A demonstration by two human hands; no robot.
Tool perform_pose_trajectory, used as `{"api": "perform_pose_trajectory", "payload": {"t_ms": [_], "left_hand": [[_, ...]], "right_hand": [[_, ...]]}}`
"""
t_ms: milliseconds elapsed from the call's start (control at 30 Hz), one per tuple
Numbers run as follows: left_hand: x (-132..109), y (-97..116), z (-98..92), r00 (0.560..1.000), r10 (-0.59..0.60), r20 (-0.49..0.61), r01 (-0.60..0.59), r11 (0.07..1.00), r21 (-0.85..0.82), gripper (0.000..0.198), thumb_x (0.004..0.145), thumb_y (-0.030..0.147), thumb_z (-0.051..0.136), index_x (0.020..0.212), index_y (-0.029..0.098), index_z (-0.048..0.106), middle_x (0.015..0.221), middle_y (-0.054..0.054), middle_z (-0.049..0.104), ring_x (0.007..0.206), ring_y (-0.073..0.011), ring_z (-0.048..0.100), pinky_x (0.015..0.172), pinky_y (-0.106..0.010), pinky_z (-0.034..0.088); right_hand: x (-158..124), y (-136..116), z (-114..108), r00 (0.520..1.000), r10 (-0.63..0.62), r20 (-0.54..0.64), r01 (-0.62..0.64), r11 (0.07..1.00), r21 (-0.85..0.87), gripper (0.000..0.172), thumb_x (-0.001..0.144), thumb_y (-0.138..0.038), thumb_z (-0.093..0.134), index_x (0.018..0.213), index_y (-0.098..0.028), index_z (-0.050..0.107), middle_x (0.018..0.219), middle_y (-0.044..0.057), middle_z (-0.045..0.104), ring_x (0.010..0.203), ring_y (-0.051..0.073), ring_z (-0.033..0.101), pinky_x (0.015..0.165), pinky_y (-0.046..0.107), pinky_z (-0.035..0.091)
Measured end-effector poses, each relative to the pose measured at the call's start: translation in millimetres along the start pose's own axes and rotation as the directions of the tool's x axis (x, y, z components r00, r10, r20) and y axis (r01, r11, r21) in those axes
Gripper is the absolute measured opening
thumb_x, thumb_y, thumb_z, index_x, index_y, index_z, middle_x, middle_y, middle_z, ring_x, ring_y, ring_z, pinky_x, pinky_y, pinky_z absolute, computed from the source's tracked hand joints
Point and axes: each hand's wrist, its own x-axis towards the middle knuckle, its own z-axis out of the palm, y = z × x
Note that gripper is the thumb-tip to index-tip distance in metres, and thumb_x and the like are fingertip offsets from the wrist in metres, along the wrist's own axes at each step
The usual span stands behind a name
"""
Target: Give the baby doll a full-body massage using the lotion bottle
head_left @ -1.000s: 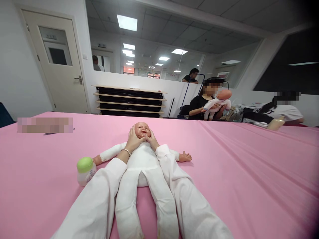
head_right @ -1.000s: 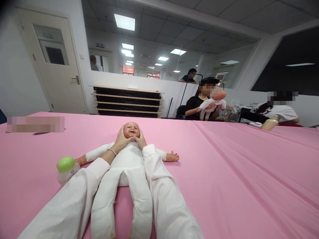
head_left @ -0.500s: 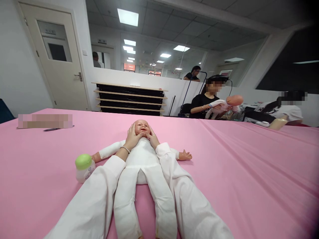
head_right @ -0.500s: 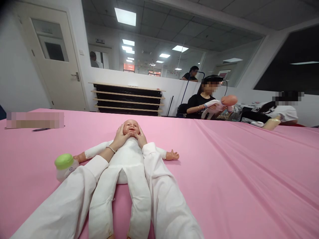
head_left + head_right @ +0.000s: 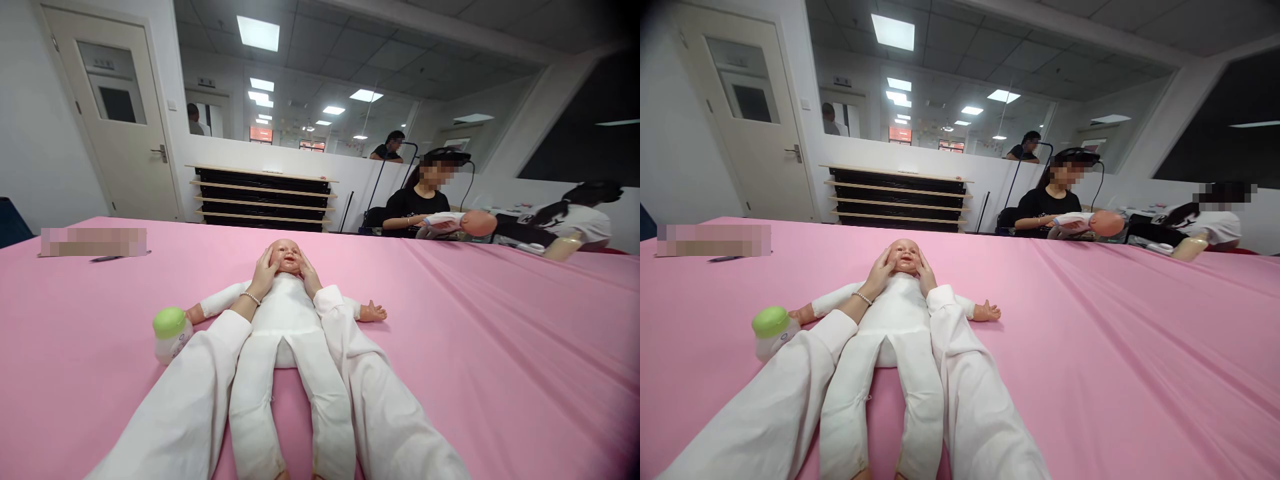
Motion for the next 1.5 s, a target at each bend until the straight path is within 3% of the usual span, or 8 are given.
{"api": "perform_pose_trajectory", "payload": {"t_ms": [133, 233, 433, 733, 933, 1167, 1333, 1500], "left_hand": [[-8, 8, -0.3, 1.0, -0.002, 0.012, 0.002, 0.999, 0.051, 0.083, 0.061, 0.042, 0.072, 0.131, 0.017, 0.036, 0.138, -0.013, 0.033, 0.13, -0.0298, 0.023, 0.107, -0.042, 0.02], [-11, 13, 0.0, 1.0, -0.019, 0.022, 0.016, 0.99, 0.139, 0.096, 0.052, 0.041, 0.078, 0.133, 0.017, 0.03, 0.138, -0.014, 0.03, 0.13, -0.0315, 0.021, 0.107, -0.043, 0.019], [-11, 14, -0.5, 0.999, 0.0, 0.042, -0.01, 0.969, 0.246, 0.093, 0.058, 0.043, 0.074, 0.134, 0.02, 0.027, 0.135, -0.013, 0.031, 0.129, -0.0302, 0.023, 0.105, -0.043, 0.022], [-9, 9, -1.3, 0.999, -0.006, 0.045, -0.002, 0.982, 0.191, 0.077, 0.068, 0.041, 0.067, 0.135, 0.026, 0.031, 0.131, -0.01, 0.034, 0.129, -0.0277, 0.023, 0.105, -0.041, 0.023], [-4, 4, 1.2, 1.0, -0.014, 0.002, 0.014, 0.99, 0.138, 0.062, 0.073, 0.027, 0.06, 0.131, 0.022, 0.039, 0.13, -0.01, 0.038, 0.128, -0.0259, 0.027, 0.107, -0.039, 0.022], [0, 3, 1.7, 1.0, 0.006, -0.012, -0.004, 0.993, 0.116, 0.047, 0.083, 0.03, 0.046, 0.129, 0.02, 0.041, 0.134, -0.008, 0.039, 0.128, -0.0228, 0.029, 0.107, -0.038, 0.021], [-7, 9, 0.9, 1.0, 0.015, 0.003, -0.016, 0.989, 0.146, 0.07, 0.069, 0.039, 0.065, 0.131, 0.023, 0.036, 0.136, -0.009, 0.035, 0.129, -0.0263, 0.025, 0.107, -0.041, 0.02], [-11, 14, 0.5, 1.0, -0.002, 0.024, -0.003, 0.977, 0.213, 0.089, 0.058, 0.044, 0.073, 0.132, 0.022, 0.029, 0.135, -0.012, 0.03, 0.129, -0.029, 0.022, 0.106, -0.041, 0.021]], "right_hand": [[-2, -3, -2, 0.998, -0.04, 0.046, 0.044, 0.994, -0.099, 0.093, 0.058, -0.038, 0.072, 0.137, -0.018, 0.027, 0.138, 0.007, 0.034, 0.123, 0.023, 0.038, 0.102, 0.036, 0.036], [-3, -3, -1, 0.994, -0.086, 0.072, 0.094, 0.988, -0.125, 0.104, 0.05, -0.031, 0.076, 0.138, -0.013, 0.023, 0.138, 0.011, 0.032, 0.124, 0.024, 0.037, 0.102, 0.033, 0.035], [0, 0, -1, 0.996, -0.077, 0.035, 0.082, 0.984, -0.156, 0.104, 0.049, -0.029, 0.075, 0.139, -0.015, 0.024, 0.139, 0.01, 0.03, 0.125, 0.024, 0.035, 0.103, 0.033, 0.033], [-1, -1, -3, 0.996, -0.078, 0.047, 0.083, 0.987, -0.139, 0.093, 0.058, -0.037, 0.071, 0.138, -0.015, 0.028, 0.137, 0.008, 0.035, 0.122, 0.022, 0.04, 0.103, 0.032, 0.034], [3, 2, -3, 0.997, -0.055, 0.054, 0.056, 0.998, -0.017, 0.093, 0.06, -0.037, 0.07, 0.138, -0.014, 0.026, 0.137, 0.009, 0.035, 0.118, 0.023, 0.044, 0.099, 0.033, 0.038], [4, 3, -4, 0.999, -0.037, 0.036, 0.038, 0.999, -0.034, 0.081, 0.069, -0.046, 0.061, 0.138, -0.019, 0.028, 0.136, 0.005, 0.036, 0.117, 0.021, 0.045, 0.099, 0.033, 0.039], [3, 2, -3, 0.998, -0.046, 0.048, 0.049, 0.997, -0.058, 0.088, 0.062, -0.045, 0.067, 0.137, -0.021, 0.028, 0.138, 0.005, 0.033, 0.12, 0.022, 0.042, 0.099, 0.034, 0.039], [2, 1, -1, 0.995, -0.093, 0.046, 0.097, 0.99, -0.107, 0.101, 0.049, -0.033, 0.075, 0.136, -0.013, 0.029, 0.136, 0.012, 0.035, 0.121, 0.024, 0.04, 0.1, 0.033, 0.038]]}}
